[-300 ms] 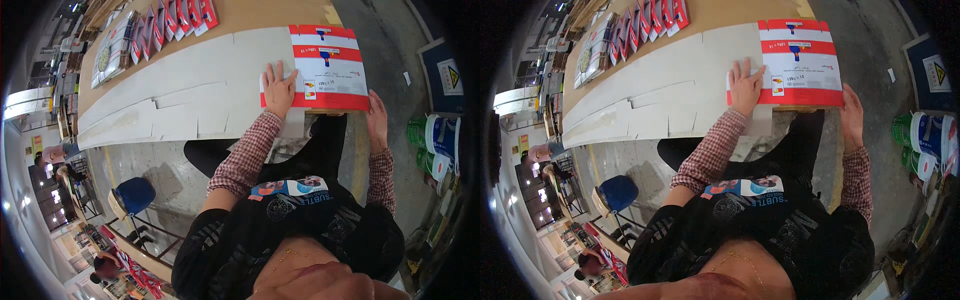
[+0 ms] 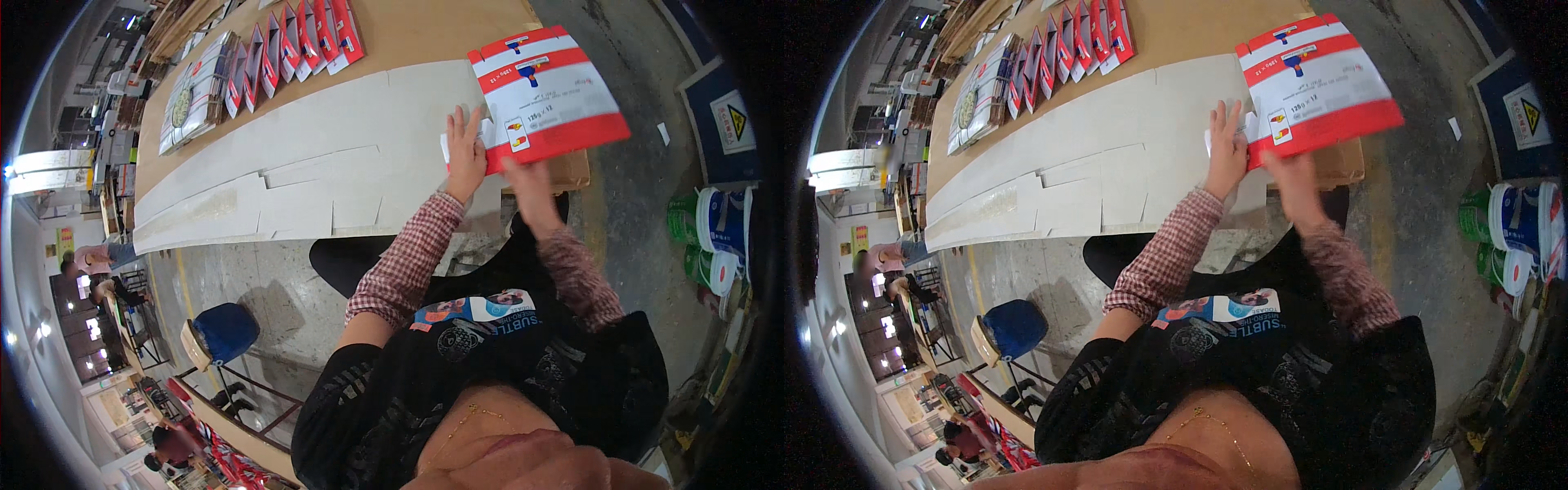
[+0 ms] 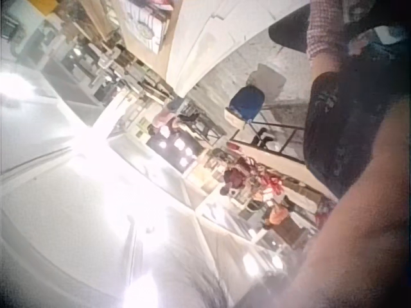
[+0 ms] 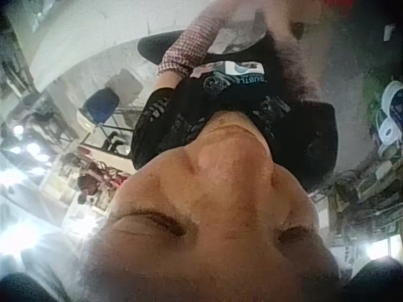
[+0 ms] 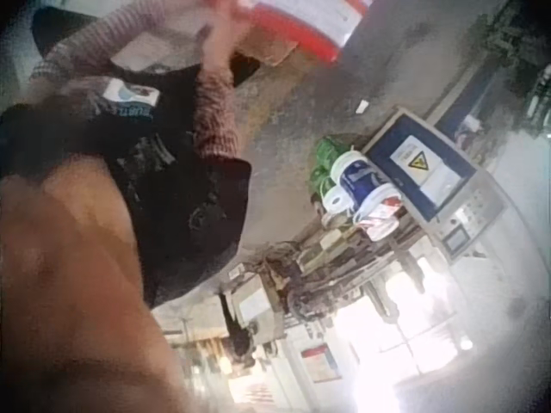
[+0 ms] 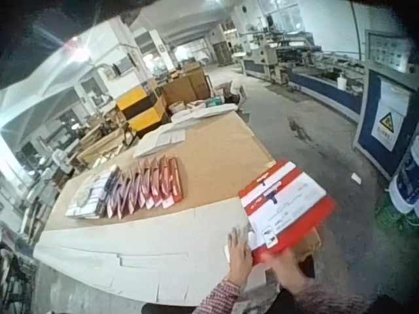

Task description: Preparing, folding, and inserting white sheets of material into red and white envelopes or packages at a workstation.

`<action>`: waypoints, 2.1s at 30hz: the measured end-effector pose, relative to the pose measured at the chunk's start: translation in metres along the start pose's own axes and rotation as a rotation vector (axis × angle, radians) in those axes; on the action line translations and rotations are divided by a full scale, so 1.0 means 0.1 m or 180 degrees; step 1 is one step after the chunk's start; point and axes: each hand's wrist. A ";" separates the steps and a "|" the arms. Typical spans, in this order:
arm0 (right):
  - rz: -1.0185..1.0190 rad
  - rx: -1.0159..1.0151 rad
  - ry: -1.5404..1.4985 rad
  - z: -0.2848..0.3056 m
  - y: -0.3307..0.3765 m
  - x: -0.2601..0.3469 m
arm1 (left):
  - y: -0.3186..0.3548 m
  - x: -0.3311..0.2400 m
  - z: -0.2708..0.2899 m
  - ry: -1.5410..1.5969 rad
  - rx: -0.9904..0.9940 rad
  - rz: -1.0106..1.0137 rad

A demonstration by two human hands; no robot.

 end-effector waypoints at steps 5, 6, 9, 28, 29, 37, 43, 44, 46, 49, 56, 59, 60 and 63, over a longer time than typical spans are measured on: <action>0.1076 0.0908 0.1439 0.08 -0.76 0.40 | 0.13 -0.35 0.32 0.0440 -0.0814 -0.0243; 0.1313 0.1178 0.1598 0.19 -1.07 0.61 | 0.17 -0.30 0.43 0.0425 -0.0897 -0.0267; 0.0545 0.1593 0.1327 0.53 -2.19 0.99 | 0.27 0.05 0.61 -0.0176 -0.0484 -0.0201; 0.1984 0.2381 0.3348 -1.91 -4.04 -1.47 | 0.49 0.12 0.50 -0.1238 -0.0038 0.0057; 0.2424 0.2355 0.3727 -1.73 -3.70 -1.40 | 0.53 0.15 0.48 -0.1285 0.0024 0.0115; 0.0987 0.5357 0.4077 0.36 -0.54 0.72 | 0.49 0.08 -0.17 -0.1422 -0.0088 -0.0405; 0.2474 0.5145 0.4428 1.02 -0.39 0.37 | 0.34 -0.01 -0.23 -0.0185 0.0483 -0.0218; 0.2485 0.5138 0.4418 1.02 -0.38 0.37 | 0.32 0.03 -0.13 -0.0198 0.0482 -0.0220; 0.1941 0.4529 0.3801 0.86 -0.32 0.38 | 0.28 0.11 0.13 -0.0383 -0.0220 -0.0769; 0.2532 0.4253 0.3972 0.69 -0.26 0.32 | 0.29 0.06 0.72 -0.0536 -0.0401 -0.0893; 0.2911 0.4066 0.3610 0.82 -0.50 0.29 | 0.37 -0.07 1.43 -0.0248 0.0240 -0.0389; 0.2944 0.3327 0.3867 1.14 -0.66 0.56 | 0.33 -0.12 1.45 -0.0666 0.0628 -0.0386; 0.2927 0.3261 0.4105 1.33 -0.70 0.69 | 0.33 -0.15 1.30 -0.0979 0.0565 -0.0797; 0.2173 0.3244 0.4693 1.80 -0.68 1.05 | 0.38 -0.08 0.67 -0.1534 0.0937 -0.1500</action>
Point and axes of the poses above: each hand's wrist, its own y-axis away from the middle knuckle, its own z-axis out of the back of the hand, x = y × z, and after that the axes turned 11 degrees about z, right-handed
